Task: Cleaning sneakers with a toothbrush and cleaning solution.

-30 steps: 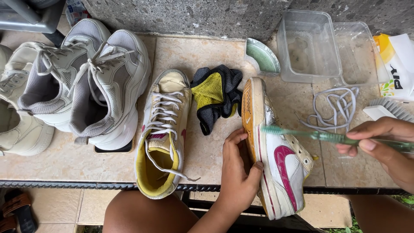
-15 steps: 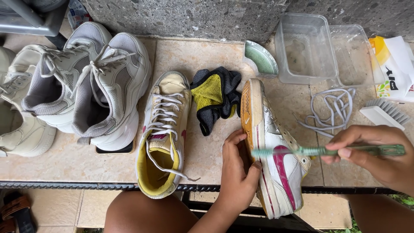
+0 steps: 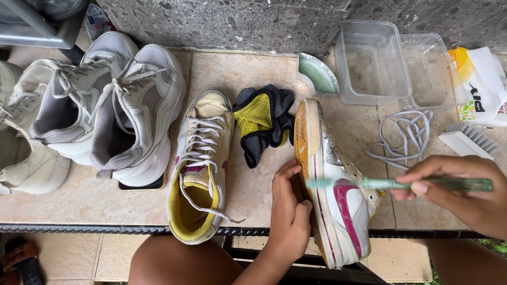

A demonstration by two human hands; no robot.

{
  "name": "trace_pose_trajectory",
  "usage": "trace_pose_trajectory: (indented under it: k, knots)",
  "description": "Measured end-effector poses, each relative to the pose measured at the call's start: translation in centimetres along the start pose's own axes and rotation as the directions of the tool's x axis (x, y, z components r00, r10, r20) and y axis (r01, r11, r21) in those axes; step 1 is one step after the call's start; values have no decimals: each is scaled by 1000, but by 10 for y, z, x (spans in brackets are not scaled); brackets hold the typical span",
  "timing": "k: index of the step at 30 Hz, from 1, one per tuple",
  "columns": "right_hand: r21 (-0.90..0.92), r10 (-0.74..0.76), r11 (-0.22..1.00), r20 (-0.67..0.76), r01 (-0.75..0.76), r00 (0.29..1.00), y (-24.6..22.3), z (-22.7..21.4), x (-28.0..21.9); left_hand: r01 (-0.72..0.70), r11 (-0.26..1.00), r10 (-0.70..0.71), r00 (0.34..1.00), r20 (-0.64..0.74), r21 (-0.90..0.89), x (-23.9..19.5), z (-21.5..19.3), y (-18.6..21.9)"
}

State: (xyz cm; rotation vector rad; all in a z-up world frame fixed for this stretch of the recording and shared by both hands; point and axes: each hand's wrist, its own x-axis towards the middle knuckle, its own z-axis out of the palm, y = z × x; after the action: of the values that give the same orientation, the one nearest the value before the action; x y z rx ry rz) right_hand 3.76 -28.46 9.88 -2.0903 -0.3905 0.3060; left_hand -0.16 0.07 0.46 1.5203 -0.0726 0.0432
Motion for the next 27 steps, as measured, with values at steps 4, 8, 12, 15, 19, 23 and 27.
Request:
trace_pose_trajectory:
  k: [4, 8, 12, 15, 19, 23, 27]
  knots:
    - [3, -38, 999, 51, 37, 998, 15, -6, -1, -18, 1000, 18, 1000, 13, 19, -2, 0, -3]
    - [250, 67, 964, 115, -94, 991, 32, -8, -9, -1, 1000, 0, 999, -41, -28, -1, 1, 3]
    - [339, 3, 933, 338, -125, 941, 14, -4, 1, -1, 1000, 0, 999, -49, -16, -2, 1, 1]
    - [243, 125, 960, 65, -137, 990, 33, -6, -15, 8, 999, -10, 999, -42, -39, -1, 0, 5]
    - [323, -10, 942, 313, -96, 950, 20, -10, -8, -1, 1000, 1, 999, -39, -19, 0, 0, 5]
    - [165, 40, 984, 127, -61, 991, 40, -20, -18, 15, 1000, -16, 999, -39, -9, -3, 1, 6]
    - [154, -121, 982, 52, 112, 991, 50, -30, -17, 16, 1000, -17, 999, -42, -23, -2, 0, 5]
